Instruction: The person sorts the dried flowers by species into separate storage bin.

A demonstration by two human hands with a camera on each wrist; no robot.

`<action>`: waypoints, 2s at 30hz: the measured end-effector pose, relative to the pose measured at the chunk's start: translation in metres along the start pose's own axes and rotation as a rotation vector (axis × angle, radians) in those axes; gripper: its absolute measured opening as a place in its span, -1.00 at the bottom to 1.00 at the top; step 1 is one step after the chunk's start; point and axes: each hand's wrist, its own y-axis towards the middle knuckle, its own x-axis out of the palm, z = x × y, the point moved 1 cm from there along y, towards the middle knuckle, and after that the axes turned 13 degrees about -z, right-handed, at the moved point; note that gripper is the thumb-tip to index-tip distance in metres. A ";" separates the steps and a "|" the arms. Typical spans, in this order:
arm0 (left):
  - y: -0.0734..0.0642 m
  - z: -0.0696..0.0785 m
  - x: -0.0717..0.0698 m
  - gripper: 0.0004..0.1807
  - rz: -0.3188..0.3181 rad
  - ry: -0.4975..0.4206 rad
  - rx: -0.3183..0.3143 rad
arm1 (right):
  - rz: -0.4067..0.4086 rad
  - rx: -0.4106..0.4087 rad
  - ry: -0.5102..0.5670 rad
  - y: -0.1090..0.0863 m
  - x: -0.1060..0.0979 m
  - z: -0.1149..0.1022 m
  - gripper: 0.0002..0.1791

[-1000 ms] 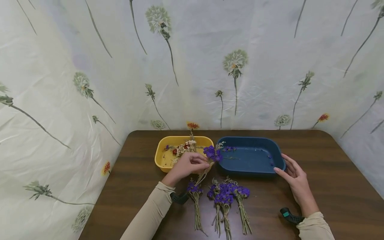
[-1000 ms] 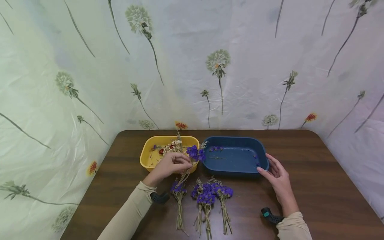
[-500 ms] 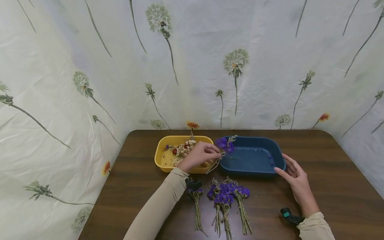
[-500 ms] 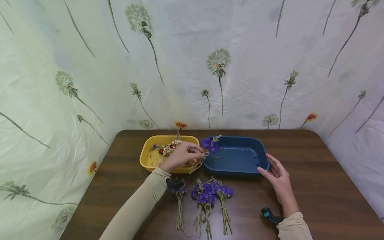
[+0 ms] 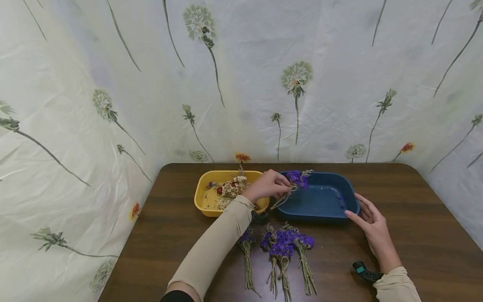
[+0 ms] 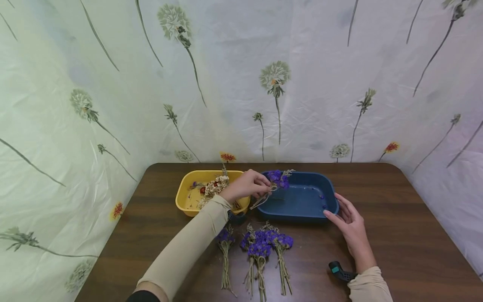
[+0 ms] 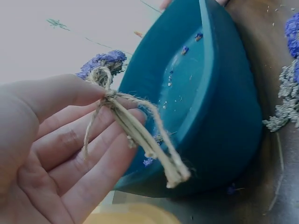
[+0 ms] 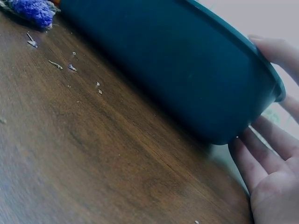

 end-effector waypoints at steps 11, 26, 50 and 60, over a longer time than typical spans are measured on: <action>0.028 0.016 0.005 -0.79 -0.067 0.125 -0.059 | 0.007 0.011 -0.040 -0.001 -0.002 0.000 -0.26; 0.042 0.015 0.021 -0.78 -0.061 0.246 -0.127 | 0.015 0.037 -0.091 0.001 0.000 0.000 -0.25; 0.045 0.018 0.036 -0.89 -0.017 0.460 -0.271 | 0.004 0.027 -0.084 0.002 0.001 0.001 -0.26; 0.031 0.023 0.026 -0.88 0.087 0.476 -0.231 | 0.008 0.020 -0.080 0.001 0.000 0.002 -0.25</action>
